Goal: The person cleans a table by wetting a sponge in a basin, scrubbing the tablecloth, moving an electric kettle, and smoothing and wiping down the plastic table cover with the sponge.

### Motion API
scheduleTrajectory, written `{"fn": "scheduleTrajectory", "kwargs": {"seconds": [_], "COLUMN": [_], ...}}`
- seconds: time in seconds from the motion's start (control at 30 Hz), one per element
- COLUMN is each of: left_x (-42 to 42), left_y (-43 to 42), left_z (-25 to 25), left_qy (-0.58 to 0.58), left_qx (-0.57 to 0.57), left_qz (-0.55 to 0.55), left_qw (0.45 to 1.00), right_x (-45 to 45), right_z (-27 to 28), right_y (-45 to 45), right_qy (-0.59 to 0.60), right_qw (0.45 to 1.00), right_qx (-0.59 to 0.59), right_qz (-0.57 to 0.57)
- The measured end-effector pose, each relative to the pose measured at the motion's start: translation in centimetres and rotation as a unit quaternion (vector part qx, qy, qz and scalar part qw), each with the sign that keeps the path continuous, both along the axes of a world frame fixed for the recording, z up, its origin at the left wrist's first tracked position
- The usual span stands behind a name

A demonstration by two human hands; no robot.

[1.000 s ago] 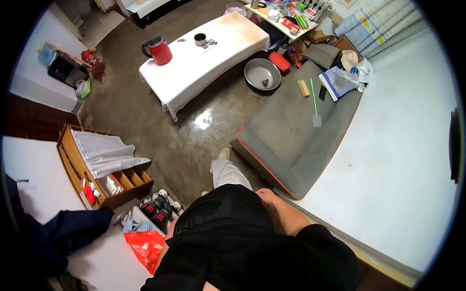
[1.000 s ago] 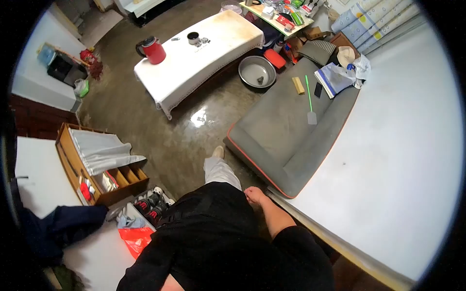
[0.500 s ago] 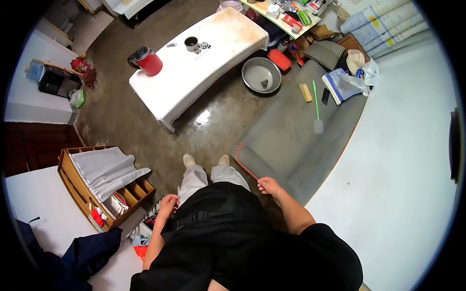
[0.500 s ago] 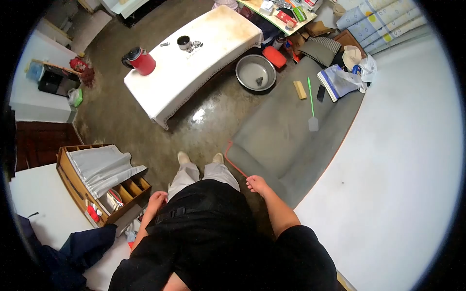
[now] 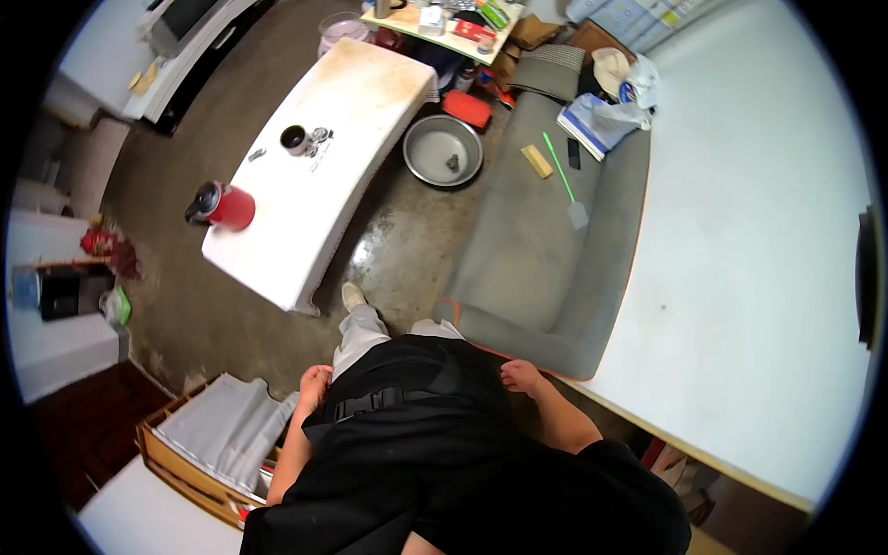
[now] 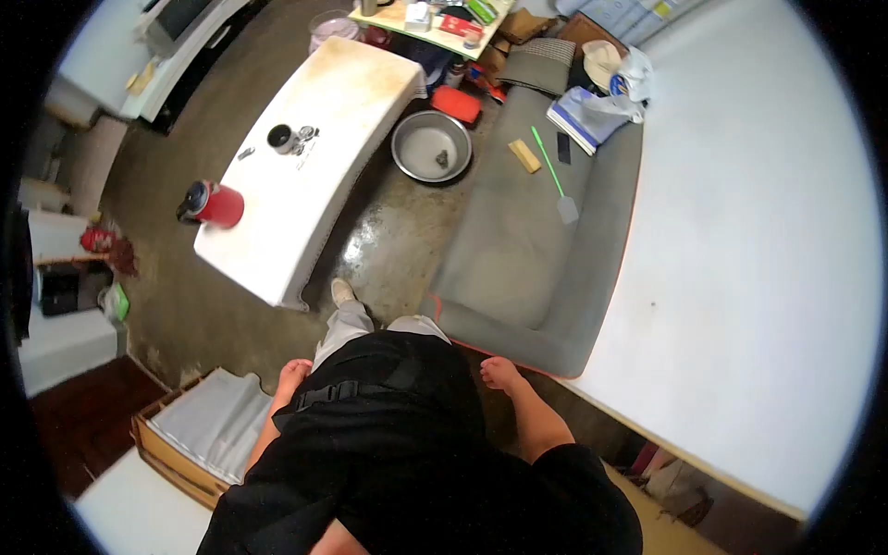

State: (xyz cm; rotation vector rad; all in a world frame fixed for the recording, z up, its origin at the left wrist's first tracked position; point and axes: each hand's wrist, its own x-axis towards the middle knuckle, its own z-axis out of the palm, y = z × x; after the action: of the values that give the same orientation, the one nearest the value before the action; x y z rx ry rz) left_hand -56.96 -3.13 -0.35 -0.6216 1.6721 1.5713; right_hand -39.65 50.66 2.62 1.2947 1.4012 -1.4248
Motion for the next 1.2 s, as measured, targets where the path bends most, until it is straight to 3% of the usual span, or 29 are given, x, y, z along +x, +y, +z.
{"fn": "scheduleTrajectory", "kwargs": {"seconds": [0.1,0.17,0.23,0.3,0.43,0.5,0.57,0.6,0.63,0.73,0.83,1.1,1.17,1.2], "left_x": [-7.2,-12.2,-15.4,-18.1,-19.5,-19.7,-19.1,-19.0,-18.8,-19.4,-20.7,-24.0,-24.5,-24.7], "left_y": [-2.8,-3.3,-6.0,-7.1,-8.3,-8.0,-10.2,-7.3,-6.2,-5.8,-5.7,-5.5,-3.0,-2.1], "left_z": [0.6,4.1,2.0,2.5,2.2,2.3,-3.1,2.3,3.2,2.2,1.6,-0.6,1.8,3.3], "left_qy": [-0.022,-0.022,-0.006,-0.013,0.003,0.008,0.069,0.089,0.087,0.068,0.048,-0.02,0.046,0.075], "left_qx": [-0.028,-0.025,-0.059,-0.112,-0.075,-0.047,0.013,-0.043,-0.053,-0.05,-0.047,0.033,-0.069,-0.125], "left_qz": [-0.086,-0.11,-0.116,-0.101,-0.102,-0.176,-0.251,-0.275,-0.298,-0.335,-0.343,-0.263,-0.386,-0.436], "left_qw": [0.996,0.993,0.991,0.988,0.992,0.983,0.965,0.956,0.949,0.938,0.937,0.964,0.919,0.888], "right_x": [-0.4,0.1,-0.4,0.5,-2.2,-2.8,-2.8,-3.0,-2.9,-3.6,-2.8,1.9,0.7,-1.9], "right_z": [1.4,-1.2,-0.7,-3.1,-4.2,-5.5,-9.3,-11.0,-11.7,-4.4,-4.1,-7.8,-6.1,-0.5], "right_y": [-5.1,-7.6,-11.2,-14.2,-17.6,-17.5,-17.8,-18.2,-18.8,-18.1,-19.3,-21.3,-20.1,-19.0], "right_qy": [-0.004,0.012,0.014,0.04,0.125,0.14,0.148,0.152,0.153,0.223,0.08,0.018,0.01,0.008], "right_qw": [1.0,0.998,0.998,0.995,0.956,0.969,0.978,0.982,0.984,0.975,0.968,0.938,0.938,0.937], "right_qx": [-0.003,-0.064,-0.058,-0.075,-0.163,-0.123,-0.09,-0.075,-0.06,-0.013,-0.112,-0.157,-0.147,-0.142], "right_qz": [-0.023,-0.015,-0.009,-0.052,-0.211,-0.163,-0.113,-0.088,-0.063,-0.016,-0.212,-0.307,-0.314,-0.318]}}
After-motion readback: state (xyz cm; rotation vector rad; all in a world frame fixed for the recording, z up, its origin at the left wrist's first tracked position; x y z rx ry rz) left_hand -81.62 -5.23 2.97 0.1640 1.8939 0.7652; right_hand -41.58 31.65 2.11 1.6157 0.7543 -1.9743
